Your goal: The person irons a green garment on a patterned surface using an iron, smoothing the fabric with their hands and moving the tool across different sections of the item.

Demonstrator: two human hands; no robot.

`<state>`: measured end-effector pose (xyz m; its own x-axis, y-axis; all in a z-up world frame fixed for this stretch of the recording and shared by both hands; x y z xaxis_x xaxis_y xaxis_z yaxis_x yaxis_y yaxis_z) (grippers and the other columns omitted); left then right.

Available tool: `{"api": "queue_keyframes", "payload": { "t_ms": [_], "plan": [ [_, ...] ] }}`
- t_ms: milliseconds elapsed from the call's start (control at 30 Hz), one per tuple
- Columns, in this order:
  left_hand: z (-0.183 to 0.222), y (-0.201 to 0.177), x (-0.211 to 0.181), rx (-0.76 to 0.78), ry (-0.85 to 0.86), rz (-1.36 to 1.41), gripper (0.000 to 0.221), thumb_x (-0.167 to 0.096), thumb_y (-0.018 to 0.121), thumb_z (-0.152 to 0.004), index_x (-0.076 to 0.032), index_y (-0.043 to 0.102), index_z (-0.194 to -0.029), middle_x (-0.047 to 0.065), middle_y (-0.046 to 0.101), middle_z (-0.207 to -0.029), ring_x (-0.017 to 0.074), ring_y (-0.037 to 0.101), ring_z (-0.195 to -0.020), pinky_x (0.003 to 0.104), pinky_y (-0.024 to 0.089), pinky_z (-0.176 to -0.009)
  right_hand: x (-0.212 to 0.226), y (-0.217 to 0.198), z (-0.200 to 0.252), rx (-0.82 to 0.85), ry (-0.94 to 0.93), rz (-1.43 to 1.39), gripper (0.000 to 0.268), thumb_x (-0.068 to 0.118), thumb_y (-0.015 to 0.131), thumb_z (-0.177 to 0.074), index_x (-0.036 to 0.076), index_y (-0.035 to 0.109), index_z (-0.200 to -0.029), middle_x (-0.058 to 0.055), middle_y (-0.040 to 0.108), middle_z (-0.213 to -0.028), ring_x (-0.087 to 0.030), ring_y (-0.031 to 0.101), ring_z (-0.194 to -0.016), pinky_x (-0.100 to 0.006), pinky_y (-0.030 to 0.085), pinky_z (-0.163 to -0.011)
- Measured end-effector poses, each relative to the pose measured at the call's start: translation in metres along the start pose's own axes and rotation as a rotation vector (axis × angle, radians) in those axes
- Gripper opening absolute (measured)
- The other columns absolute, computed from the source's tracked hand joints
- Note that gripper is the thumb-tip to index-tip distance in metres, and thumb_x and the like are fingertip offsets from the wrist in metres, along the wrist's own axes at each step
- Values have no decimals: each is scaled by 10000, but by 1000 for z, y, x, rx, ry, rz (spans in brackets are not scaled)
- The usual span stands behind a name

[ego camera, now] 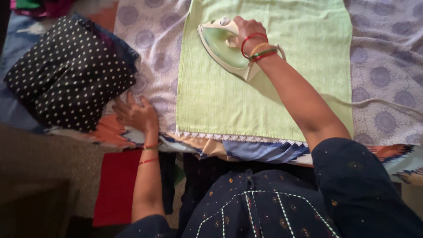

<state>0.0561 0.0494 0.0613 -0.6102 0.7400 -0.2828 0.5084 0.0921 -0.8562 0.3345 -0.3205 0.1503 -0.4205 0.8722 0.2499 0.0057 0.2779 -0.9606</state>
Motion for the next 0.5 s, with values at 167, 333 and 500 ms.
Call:
{"api": "queue_keyframes", "payload": {
  "t_ms": [167, 333, 500],
  "plan": [
    [-1, 8, 6, 4, -5, -30, 489, -381, 717, -937, -184, 670, -1382, 175, 372, -1615, 456, 341, -1444, 645, 326, -1078, 23, -13, 81, 194, -119, -55, 525, 327, 695, -953, 65, 527, -1375, -223, 709, -919, -384, 674, -807, -511, 520, -752],
    [1, 12, 9, 19, -18, -22, 490, -372, 716, -939, -185, 664, -1389, 177, 368, -1616, 452, 337, -1454, 644, 324, -1085, 16, -48, 261, 317, -157, -83, 461, 316, 589, -990, 172, 541, -1425, -89, 762, -943, -225, 736, -732, -376, 609, -643],
    [2, 10, 5, 29, -23, -25, 479, -351, 707, -952, -182, 663, -1398, 182, 372, -1630, 459, 340, -1459, 655, 329, -1081, -26, -82, 322, 204, 150, 66, 588, 304, 731, -804, 207, 578, -1363, -140, 756, -1009, -331, 741, -803, -453, 597, -666]
  ]
}}
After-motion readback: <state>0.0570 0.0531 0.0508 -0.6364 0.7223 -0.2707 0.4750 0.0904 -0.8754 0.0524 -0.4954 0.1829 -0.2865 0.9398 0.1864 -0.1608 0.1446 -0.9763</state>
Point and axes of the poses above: each hand's wrist, its own z-axis away from the middle knuckle, its own y-axis out of the palm, x = y × z, the point moved 9 cm from there along -z, towards the middle knuckle
